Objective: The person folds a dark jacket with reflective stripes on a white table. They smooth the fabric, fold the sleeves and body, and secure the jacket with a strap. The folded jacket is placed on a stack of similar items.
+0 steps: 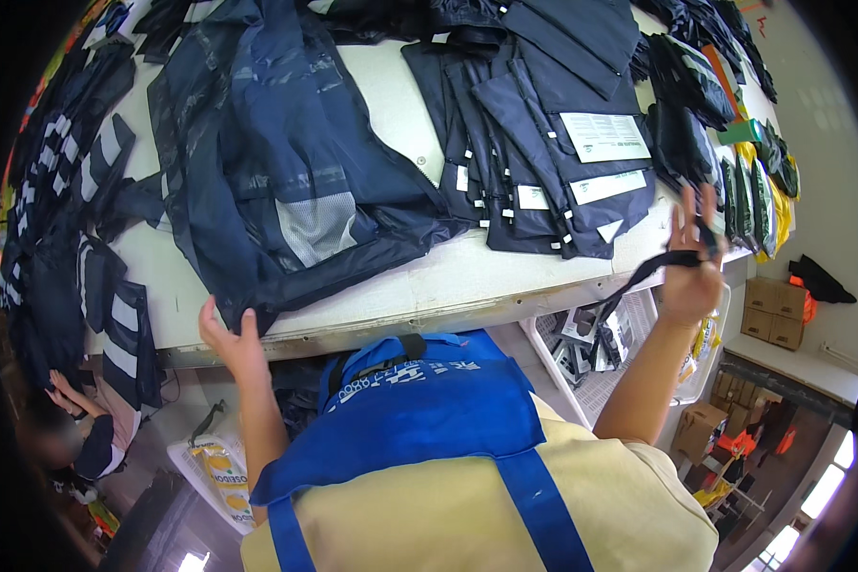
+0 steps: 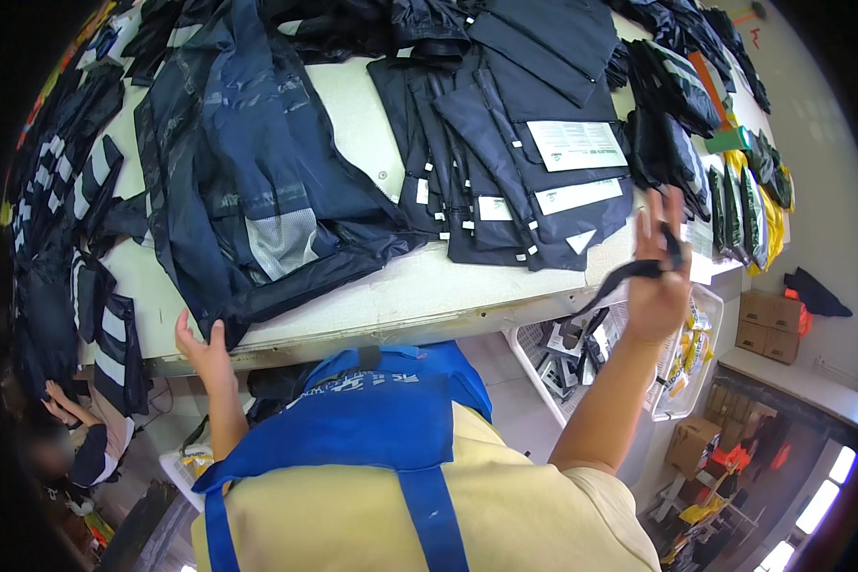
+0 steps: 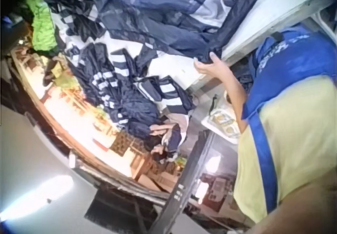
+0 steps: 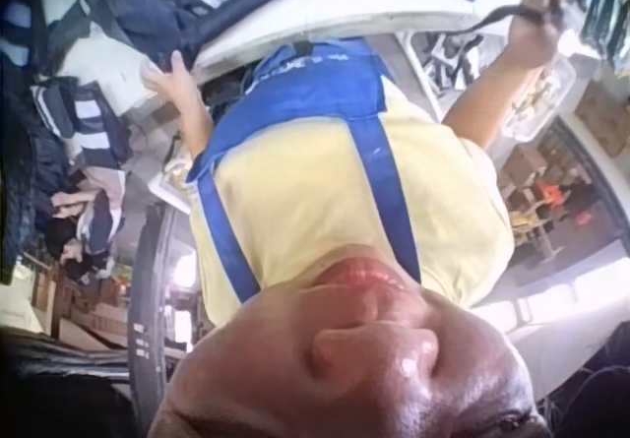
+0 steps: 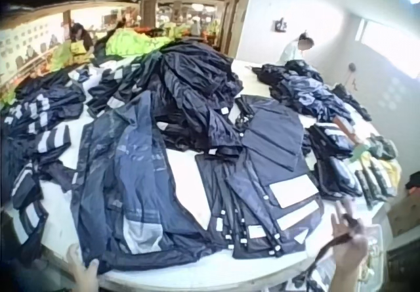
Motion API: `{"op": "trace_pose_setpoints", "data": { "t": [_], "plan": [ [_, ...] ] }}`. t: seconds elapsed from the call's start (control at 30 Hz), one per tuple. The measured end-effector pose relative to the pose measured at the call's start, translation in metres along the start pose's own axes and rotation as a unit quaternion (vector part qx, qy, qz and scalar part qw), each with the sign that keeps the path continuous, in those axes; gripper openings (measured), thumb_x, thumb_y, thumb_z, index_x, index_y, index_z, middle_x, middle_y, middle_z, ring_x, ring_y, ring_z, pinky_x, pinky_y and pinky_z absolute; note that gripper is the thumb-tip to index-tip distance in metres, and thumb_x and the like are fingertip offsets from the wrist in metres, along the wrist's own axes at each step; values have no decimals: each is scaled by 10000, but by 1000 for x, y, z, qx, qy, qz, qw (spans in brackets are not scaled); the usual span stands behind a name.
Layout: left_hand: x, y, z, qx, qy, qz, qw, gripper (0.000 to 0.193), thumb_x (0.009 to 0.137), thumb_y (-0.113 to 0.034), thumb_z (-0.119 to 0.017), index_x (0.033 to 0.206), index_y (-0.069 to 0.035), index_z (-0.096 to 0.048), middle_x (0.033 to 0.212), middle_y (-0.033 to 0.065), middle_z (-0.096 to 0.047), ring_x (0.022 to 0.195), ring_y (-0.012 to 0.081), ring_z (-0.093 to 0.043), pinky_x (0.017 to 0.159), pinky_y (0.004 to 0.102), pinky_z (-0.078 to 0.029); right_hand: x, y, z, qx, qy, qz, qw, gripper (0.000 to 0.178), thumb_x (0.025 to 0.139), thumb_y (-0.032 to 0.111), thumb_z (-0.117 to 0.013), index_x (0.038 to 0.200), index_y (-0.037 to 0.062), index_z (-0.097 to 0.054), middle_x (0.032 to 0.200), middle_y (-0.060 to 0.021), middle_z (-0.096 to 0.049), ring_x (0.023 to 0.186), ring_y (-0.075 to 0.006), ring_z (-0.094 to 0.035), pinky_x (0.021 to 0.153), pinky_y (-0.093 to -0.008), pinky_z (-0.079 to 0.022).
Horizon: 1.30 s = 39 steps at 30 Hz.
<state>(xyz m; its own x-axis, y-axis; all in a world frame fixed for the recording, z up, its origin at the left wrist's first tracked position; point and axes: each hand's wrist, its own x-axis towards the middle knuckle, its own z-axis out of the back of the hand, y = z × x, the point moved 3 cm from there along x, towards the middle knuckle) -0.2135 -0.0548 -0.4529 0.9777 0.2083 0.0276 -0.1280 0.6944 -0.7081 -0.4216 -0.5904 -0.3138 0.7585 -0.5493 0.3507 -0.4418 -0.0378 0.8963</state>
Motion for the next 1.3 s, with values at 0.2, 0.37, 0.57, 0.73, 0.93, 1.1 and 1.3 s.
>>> {"op": "trace_pose_setpoints", "data": {
  "t": [0.2,0.37,0.57,0.73,0.93,1.1,1.3],
  "plan": [
    [-55,-116,-88,-437,543,186,693,560,968,-450,-449,1339,-32,-409,1217,195,-557,1022,261,-601,865,370,-494,-33,-81,-159,-29,375,-60,925,235,808,231,-612,774,29,-500,1270,-245,-541,1299,-463,-373,1082,-540,-245],
    [-96,-146,-151,-444,715,350,412,689,941,-570,-407,1381,-43,-357,1200,164,-572,1094,281,-573,956,416,-452,-75,-95,-225,147,503,-270,808,102,772,96,-551,781,1,-515,1175,-209,-608,1250,-385,-461,1020,-468,-350],
    [-56,-168,-133,-524,564,219,600,252,853,27,-506,1089,-51,-547,981,93,-621,719,89,-539,493,189,-367,-97,-109,-175,128,447,-325,824,340,906,275,-560,1068,-22,-598,1257,-173,-558,1230,-314,-489,1026,-410,-363],
    [-79,-193,-96,-302,566,-238,729,152,760,36,-499,827,-47,-607,848,70,-622,734,178,-600,665,306,-468,-96,-140,-157,179,126,-453,864,696,923,561,-452,1320,-11,-450,1262,-184,-540,1112,-238,-549,946,-350,-419],
    [-81,-144,-59,-238,439,-358,789,197,798,-102,-624,993,-96,-645,1125,144,-586,1002,306,-572,896,383,-443,-64,-146,-201,83,12,-394,915,340,968,247,-506,1178,-20,-520,834,-79,-598,772,-167,-591,734,-303,-503],
    [-64,26,-11,-478,67,284,828,262,889,-125,-608,1107,-54,-481,1010,74,-530,882,160,-550,790,306,-495,-19,-143,-167,95,-45,-320,942,361,1005,285,-421,1174,-14,-531,627,31,-365,524,-58,-297,555,-243,-327],
    [-29,75,20,-133,-57,181,973,664,785,-134,-703,1353,-81,-364,1177,155,-458,1042,236,-497,896,396,-453,-23,-166,-291,-218,309,-321,868,287,968,182,-450,1135,2,-599,771,2,-556,681,-60,-478,604,-188,-371]
  ]
}}
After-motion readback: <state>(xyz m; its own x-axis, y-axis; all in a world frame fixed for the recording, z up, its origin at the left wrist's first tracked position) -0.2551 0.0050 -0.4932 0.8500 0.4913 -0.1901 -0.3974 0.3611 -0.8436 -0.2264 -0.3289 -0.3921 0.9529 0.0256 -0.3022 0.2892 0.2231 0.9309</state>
